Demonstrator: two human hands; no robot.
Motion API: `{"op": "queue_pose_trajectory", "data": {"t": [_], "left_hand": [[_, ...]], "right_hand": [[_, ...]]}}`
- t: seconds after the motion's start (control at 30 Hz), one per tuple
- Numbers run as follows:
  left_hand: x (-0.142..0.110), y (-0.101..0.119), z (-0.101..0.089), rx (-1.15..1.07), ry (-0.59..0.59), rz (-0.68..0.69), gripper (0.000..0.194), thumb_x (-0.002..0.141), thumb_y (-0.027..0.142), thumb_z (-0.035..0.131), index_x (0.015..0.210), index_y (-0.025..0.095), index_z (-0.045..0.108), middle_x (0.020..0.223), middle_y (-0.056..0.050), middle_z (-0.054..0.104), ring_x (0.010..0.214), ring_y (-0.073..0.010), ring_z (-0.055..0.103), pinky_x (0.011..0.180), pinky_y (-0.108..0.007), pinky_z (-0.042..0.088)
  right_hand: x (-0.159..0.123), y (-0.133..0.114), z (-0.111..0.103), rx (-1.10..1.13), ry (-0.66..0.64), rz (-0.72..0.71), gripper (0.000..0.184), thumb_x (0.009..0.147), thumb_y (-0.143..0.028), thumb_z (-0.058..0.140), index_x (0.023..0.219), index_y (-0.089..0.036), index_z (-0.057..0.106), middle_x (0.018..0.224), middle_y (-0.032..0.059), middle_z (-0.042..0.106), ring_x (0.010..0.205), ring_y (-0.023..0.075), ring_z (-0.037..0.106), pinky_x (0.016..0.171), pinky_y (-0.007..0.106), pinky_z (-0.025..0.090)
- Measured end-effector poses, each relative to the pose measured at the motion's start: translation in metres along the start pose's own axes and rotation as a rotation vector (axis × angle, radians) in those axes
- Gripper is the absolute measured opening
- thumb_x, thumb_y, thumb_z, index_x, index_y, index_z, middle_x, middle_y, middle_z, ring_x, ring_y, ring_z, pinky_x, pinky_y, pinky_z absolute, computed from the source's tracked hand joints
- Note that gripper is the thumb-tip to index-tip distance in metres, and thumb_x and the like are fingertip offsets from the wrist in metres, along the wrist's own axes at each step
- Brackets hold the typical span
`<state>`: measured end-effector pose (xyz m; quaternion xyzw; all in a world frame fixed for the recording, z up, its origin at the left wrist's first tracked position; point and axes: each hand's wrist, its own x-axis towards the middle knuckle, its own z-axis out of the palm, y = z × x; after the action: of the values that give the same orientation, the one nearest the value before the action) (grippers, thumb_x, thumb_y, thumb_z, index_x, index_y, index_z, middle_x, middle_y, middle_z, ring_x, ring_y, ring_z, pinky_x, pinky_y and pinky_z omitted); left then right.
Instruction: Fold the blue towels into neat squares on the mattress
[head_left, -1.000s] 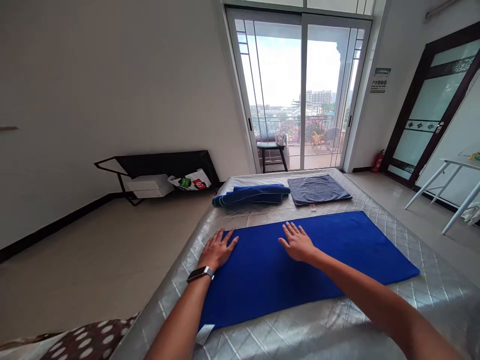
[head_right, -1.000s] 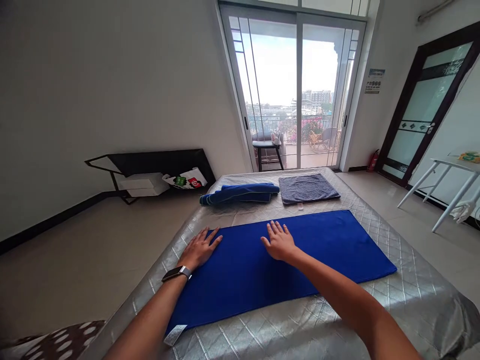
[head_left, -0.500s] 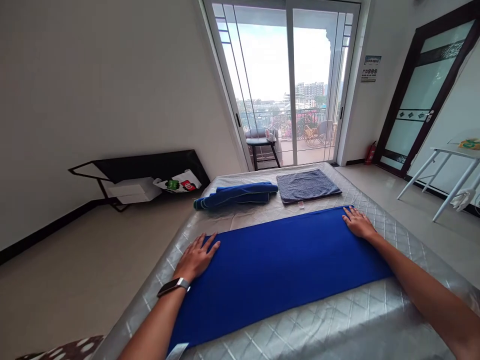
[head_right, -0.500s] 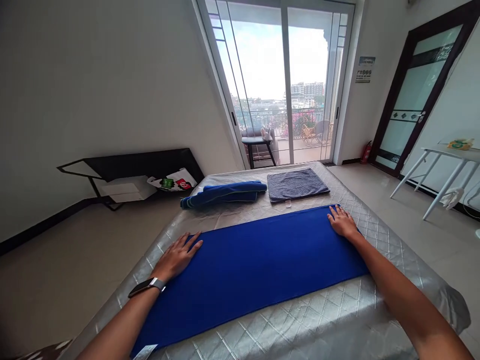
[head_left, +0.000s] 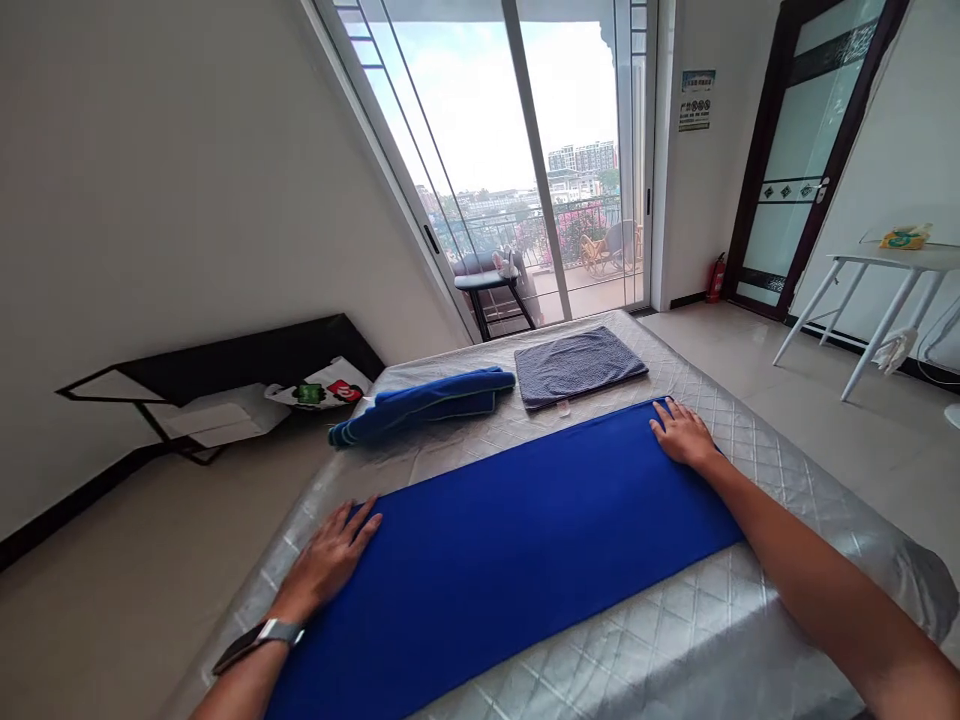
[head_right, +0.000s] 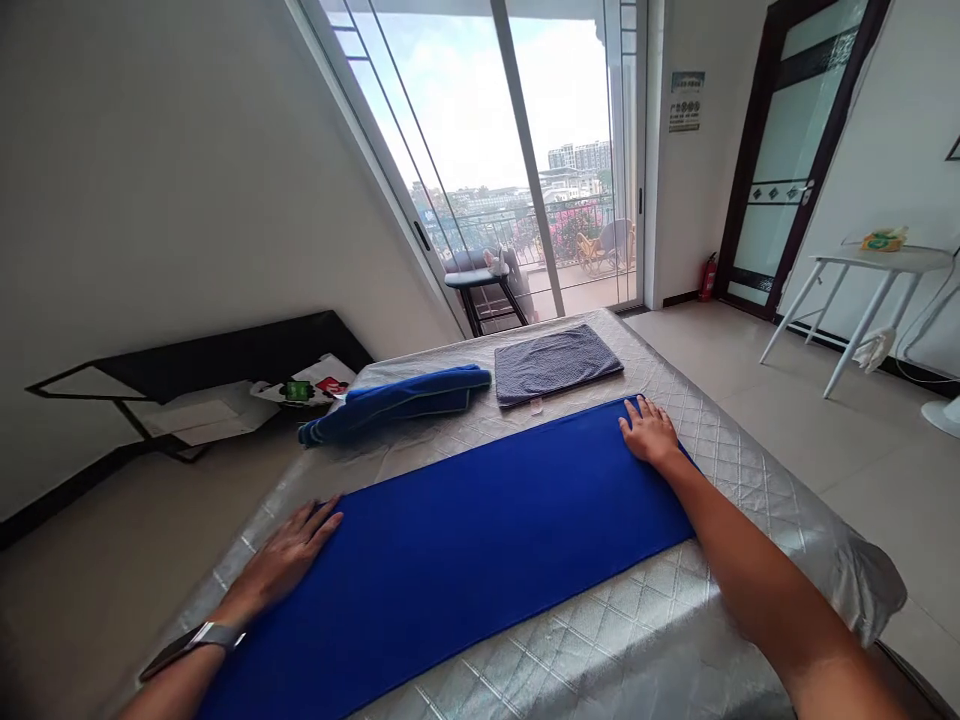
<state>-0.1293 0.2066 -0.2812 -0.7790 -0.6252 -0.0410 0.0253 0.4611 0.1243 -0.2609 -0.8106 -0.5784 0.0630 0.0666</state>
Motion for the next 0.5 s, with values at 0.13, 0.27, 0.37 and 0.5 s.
{"op": "queue_pose_trajectory", "data": {"t": [0.13, 0.27, 0.37, 0.5], "left_hand": [[-0.006, 0.013, -0.018, -0.149, 0.05, -0.086, 0.069, 0.097, 0.048, 0.015, 0.147, 0.011, 0.047, 0.141, -0.015, 0.059, 0.147, -0.0322, 0.034, 0.11, -0.05, 0.042], [-0.043, 0.015, -0.019, -0.145, 0.135, 0.003, 0.064, 0.099, 0.051, 0.022, 0.154, 0.021, 0.036, 0.153, -0.012, 0.048, 0.145, -0.0327, 0.037, 0.107, -0.053, 0.046], [-0.087, 0.01, -0.004, -0.053, 0.139, 0.155, 0.057, 0.099, 0.047, 0.03, 0.151, 0.029, 0.041, 0.157, -0.008, 0.043, 0.146, -0.0318, 0.036, 0.11, -0.055, 0.042], [-0.13, 0.001, 0.021, 0.095, 0.125, 0.298, 0.051, 0.098, 0.034, 0.038, 0.148, 0.036, 0.046, 0.155, -0.006, 0.046, 0.147, -0.0303, 0.033, 0.112, -0.054, 0.041]], "right_hand": [[0.0, 0.0, 0.001, 0.002, -0.012, -0.001, 0.063, 0.103, -0.047, 0.02, 0.159, -0.02, 0.024, 0.167, 0.0077, 0.018, 0.152, 0.0218, 0.016, 0.123, 0.043, 0.013], [0.0, -0.001, 0.001, -0.008, -0.025, 0.009, 0.062, 0.103, -0.047, 0.019, 0.159, -0.02, 0.023, 0.167, 0.0072, 0.017, 0.152, 0.021, 0.015, 0.123, 0.043, 0.012], [-0.001, -0.001, 0.0, -0.022, -0.015, -0.001, 0.063, 0.103, -0.048, 0.019, 0.159, -0.021, 0.023, 0.167, 0.0069, 0.016, 0.152, 0.0213, 0.015, 0.123, 0.043, 0.013], [0.0, -0.002, 0.001, -0.037, 0.004, -0.003, 0.063, 0.103, -0.048, 0.019, 0.159, -0.02, 0.024, 0.166, 0.0082, 0.02, 0.152, 0.0221, 0.017, 0.122, 0.045, 0.015]]}}
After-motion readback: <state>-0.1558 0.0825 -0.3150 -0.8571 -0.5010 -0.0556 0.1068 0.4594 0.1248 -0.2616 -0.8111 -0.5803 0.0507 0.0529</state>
